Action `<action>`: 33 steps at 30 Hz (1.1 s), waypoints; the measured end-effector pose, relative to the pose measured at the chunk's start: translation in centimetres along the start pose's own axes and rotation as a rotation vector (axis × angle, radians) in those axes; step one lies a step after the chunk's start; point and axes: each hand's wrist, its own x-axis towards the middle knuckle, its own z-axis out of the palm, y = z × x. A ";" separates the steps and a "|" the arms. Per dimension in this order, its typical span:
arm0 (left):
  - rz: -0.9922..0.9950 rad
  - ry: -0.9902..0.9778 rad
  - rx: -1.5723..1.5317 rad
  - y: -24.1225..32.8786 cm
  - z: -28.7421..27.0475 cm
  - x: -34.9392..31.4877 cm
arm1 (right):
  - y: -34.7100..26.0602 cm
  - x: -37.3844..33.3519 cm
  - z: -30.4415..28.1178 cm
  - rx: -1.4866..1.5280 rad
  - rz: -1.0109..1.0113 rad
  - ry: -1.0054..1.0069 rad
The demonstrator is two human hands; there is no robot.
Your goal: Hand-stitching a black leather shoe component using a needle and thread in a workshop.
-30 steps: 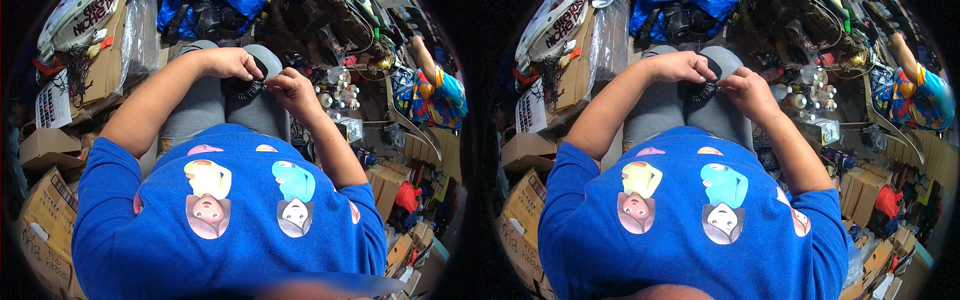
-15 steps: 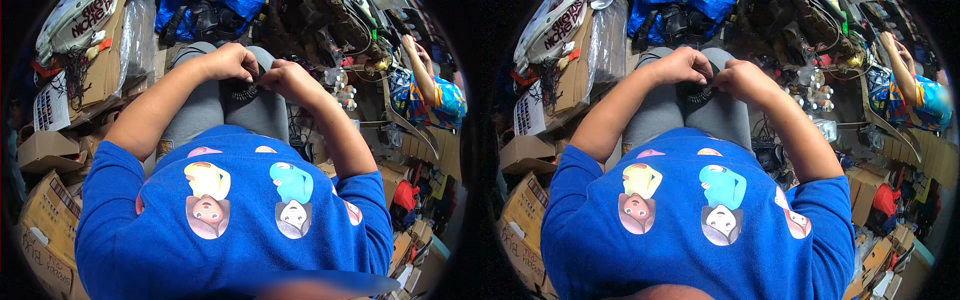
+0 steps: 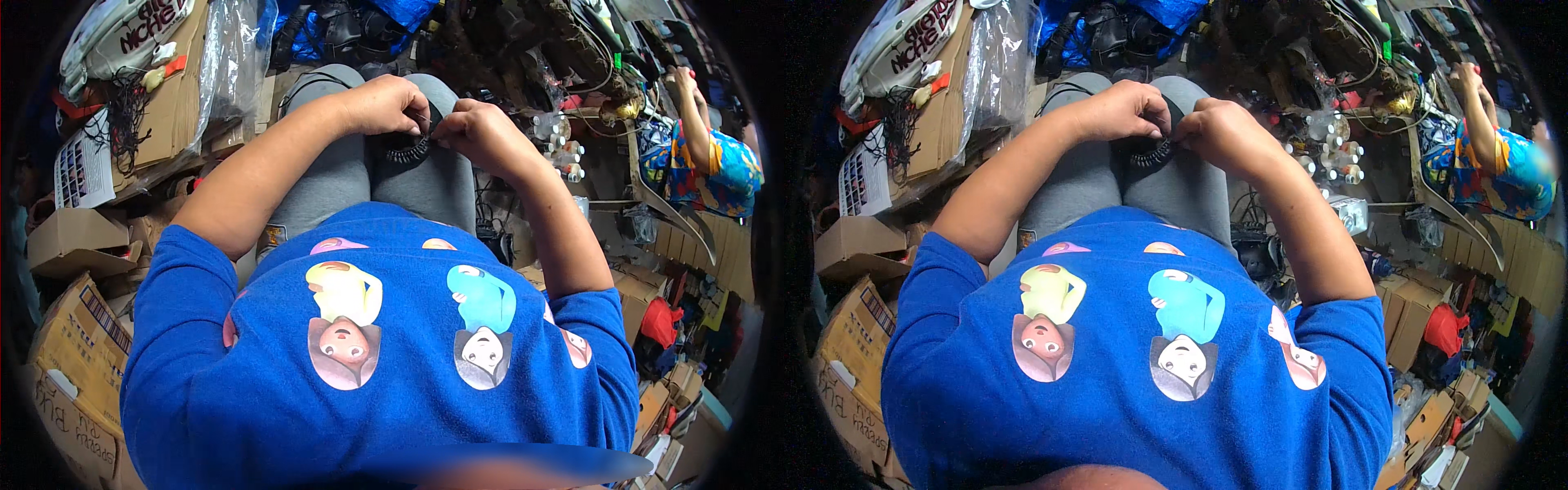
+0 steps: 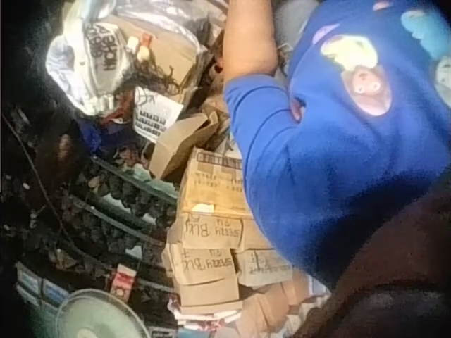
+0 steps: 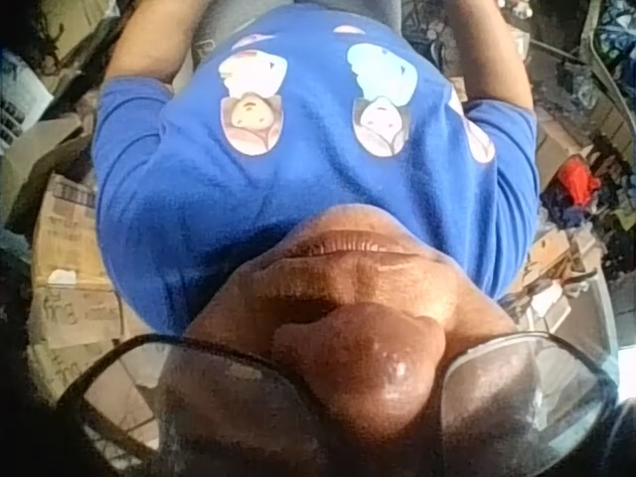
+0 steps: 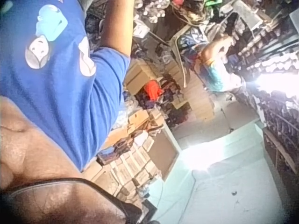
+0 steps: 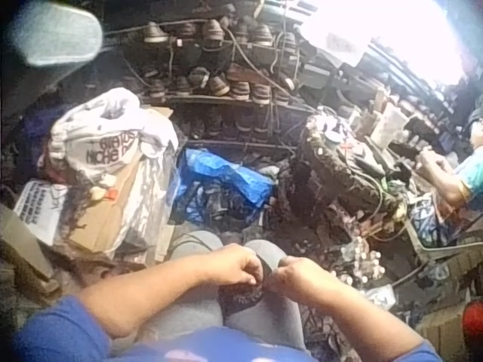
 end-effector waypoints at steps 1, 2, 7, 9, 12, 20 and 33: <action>0.002 -0.004 -0.001 -0.1 0.1 0.0 | -0.2 0.3 0.2 -0.025 -0.027 0.001; 0.007 0.024 0.002 -0.3 0.3 -0.2 | -0.3 0.5 0.4 -0.051 -0.055 0.002; -0.081 0.057 -0.106 -0.3 0.3 -0.5 | 0.1 0.6 1.5 0.127 0.011 -0.007; 0.106 0.394 0.161 -0.4 1.0 -1.2 | 1.0 0.1 1.7 0.501 0.210 -0.017; 0.067 0.460 0.209 0.3 1.6 -3.5 | 2.4 -1.1 0.7 0.921 0.385 0.009; 0.036 0.184 0.335 1.6 1.0 -6.4 | 2.2 -2.2 2.4 0.236 0.119 0.066; 0.183 0.455 -1.399 3.0 0.5 -3.3 | 2.6 0.3 2.9 2.319 0.079 0.367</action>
